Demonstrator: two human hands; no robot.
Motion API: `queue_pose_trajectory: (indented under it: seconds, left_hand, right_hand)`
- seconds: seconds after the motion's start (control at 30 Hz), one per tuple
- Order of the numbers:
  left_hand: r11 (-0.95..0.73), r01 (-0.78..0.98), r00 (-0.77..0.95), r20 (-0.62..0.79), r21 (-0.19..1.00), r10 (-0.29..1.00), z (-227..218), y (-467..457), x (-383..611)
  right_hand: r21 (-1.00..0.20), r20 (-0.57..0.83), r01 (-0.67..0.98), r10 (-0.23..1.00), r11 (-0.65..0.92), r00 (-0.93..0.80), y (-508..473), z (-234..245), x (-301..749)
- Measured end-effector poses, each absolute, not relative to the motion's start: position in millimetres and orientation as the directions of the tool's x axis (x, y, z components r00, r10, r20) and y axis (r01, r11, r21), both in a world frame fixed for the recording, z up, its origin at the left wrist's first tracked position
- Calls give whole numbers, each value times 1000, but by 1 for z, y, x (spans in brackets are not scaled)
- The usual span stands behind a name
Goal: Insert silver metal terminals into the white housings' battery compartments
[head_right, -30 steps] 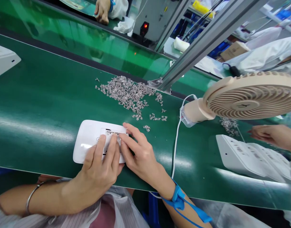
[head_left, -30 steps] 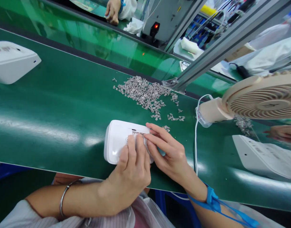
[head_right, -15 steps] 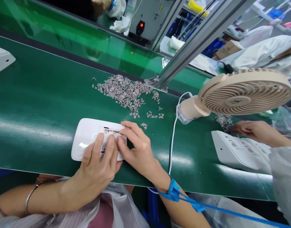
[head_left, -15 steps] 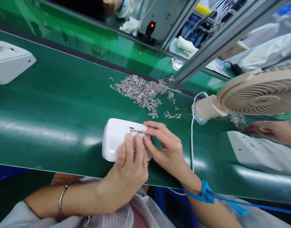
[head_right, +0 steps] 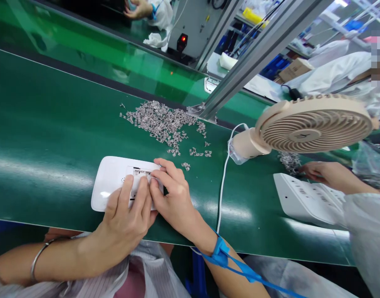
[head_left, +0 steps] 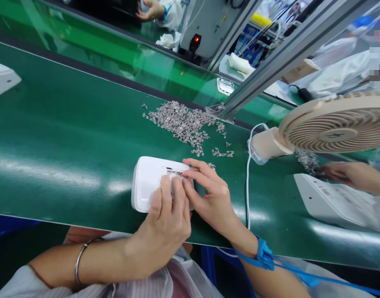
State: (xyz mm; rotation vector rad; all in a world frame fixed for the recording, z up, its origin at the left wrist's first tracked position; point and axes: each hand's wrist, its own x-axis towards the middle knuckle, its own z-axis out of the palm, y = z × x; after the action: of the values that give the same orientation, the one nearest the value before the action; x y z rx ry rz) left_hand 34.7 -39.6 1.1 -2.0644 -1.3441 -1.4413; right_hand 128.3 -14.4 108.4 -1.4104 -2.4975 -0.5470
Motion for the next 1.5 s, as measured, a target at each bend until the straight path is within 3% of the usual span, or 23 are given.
queue_pose_trajectory:
  seconds: [0.2, 0.5, 0.77, 0.9, 1.03, 1.1, 1.3, 1.5]
  left_hand:
    - [-503, 824, 55, 846, 261, 530, 3, -40, 34]
    - [-461, 845, 9, 854, 271, 519, 6, -39, 35]
    - [-462, 840, 1, 852, 284, 524, 3, -39, 37]
    - [-471, 842, 35, 844, 264, 535, 2, -39, 36]
    - [-462, 846, 37, 833, 267, 551, 3, -40, 36]
    - [-460, 845, 36, 830, 272, 557, 3, -40, 36]
    - [-466, 843, 43, 830, 269, 556, 4, -41, 35]
    - [-470, 839, 32, 836, 275, 547, 3, -41, 36]
  right_hand:
    - [169, 310, 886, 831, 431, -463, -5, 111, 122]
    - [288, 232, 821, 796, 492, -559, -1, 109, 120]
    - [349, 278, 796, 757, 495, -592, -1, 107, 122]
    - [239, 360, 848, 768, 474, -531, -1, 106, 125]
    - [-58, 400, 886, 824, 461, -402, -5, 109, 130]
    - [-146, 400, 877, 838, 458, -371, -8, 110, 133]
    - [37, 393, 836, 762, 547, -515, -13, 109, 132]
    - [93, 379, 838, 759, 537, -529, -15, 108, 131]
